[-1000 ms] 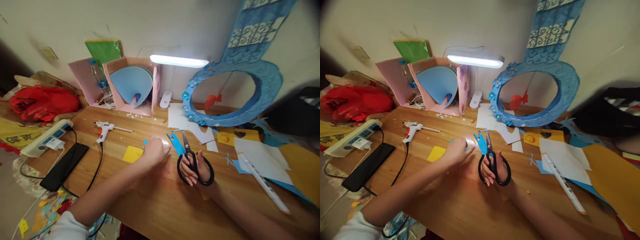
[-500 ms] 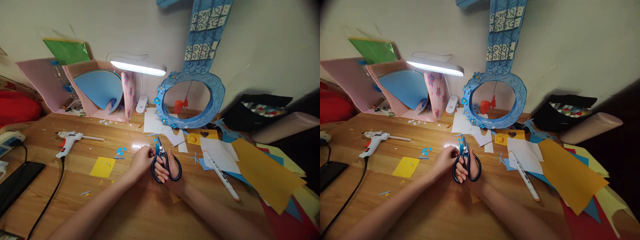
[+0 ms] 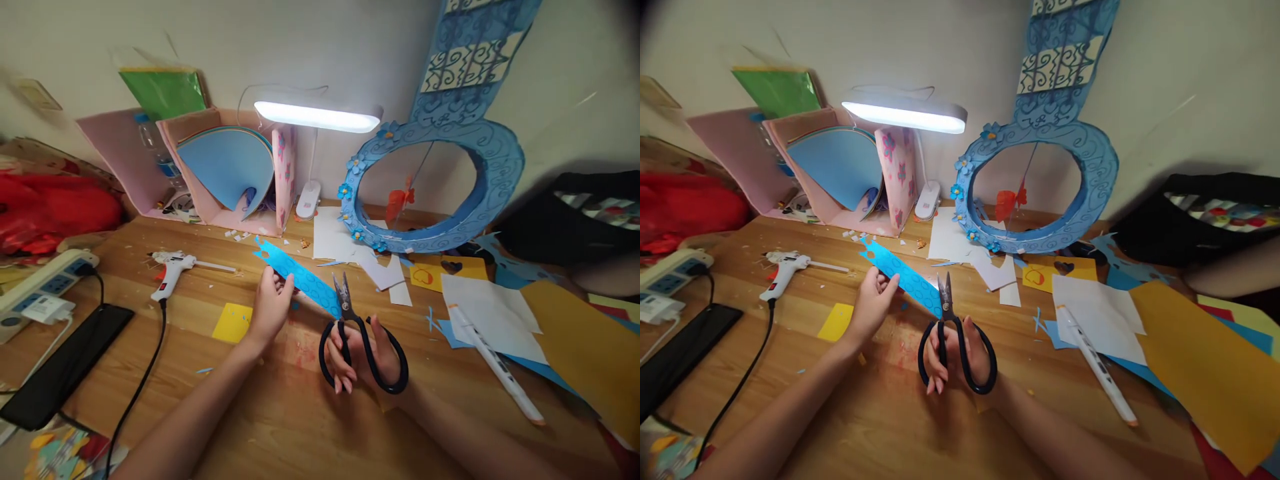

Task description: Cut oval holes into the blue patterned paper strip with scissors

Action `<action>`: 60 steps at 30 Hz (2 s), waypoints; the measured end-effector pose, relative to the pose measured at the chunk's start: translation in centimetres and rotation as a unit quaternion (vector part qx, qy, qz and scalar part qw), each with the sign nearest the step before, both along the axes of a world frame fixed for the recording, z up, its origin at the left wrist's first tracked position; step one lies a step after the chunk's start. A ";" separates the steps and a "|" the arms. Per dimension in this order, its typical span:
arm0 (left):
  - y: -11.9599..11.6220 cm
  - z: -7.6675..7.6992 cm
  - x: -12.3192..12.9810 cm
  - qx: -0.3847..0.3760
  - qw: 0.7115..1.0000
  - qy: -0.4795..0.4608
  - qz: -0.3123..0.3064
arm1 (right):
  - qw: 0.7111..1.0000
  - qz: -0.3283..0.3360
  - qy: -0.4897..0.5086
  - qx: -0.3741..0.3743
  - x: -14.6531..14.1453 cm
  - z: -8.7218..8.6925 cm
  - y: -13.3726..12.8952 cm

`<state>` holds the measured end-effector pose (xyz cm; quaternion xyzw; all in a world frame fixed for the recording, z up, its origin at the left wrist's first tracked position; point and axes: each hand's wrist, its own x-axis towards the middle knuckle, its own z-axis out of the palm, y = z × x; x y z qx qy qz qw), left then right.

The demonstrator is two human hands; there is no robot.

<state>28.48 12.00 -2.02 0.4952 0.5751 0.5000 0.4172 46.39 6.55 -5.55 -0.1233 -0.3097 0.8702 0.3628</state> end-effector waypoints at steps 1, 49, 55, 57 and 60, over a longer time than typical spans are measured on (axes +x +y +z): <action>0.1 0.0 -0.2 -0.004 1.000 0.007 0.008 | 1.000 0.011 -0.006 0.000 0.0 -0.1 -0.1; -4.1 0.4 2.1 0.199 0.944 0.261 0.012 | 0.974 -0.008 -0.184 0.131 0.2 -2.3 -3.5; -4.5 0.1 2.5 0.206 0.946 0.250 -0.012 | 0.981 -0.013 -0.167 0.096 0.1 -2.5 -3.3; -4.7 0.0 2.6 0.199 0.951 0.235 -0.024 | 0.981 -0.020 -0.168 0.090 0.1 -2.3 -3.2; -4.7 0.2 2.6 0.174 0.961 0.215 -0.028 | 0.979 -0.030 -0.174 0.098 -0.1 -1.8 -3.0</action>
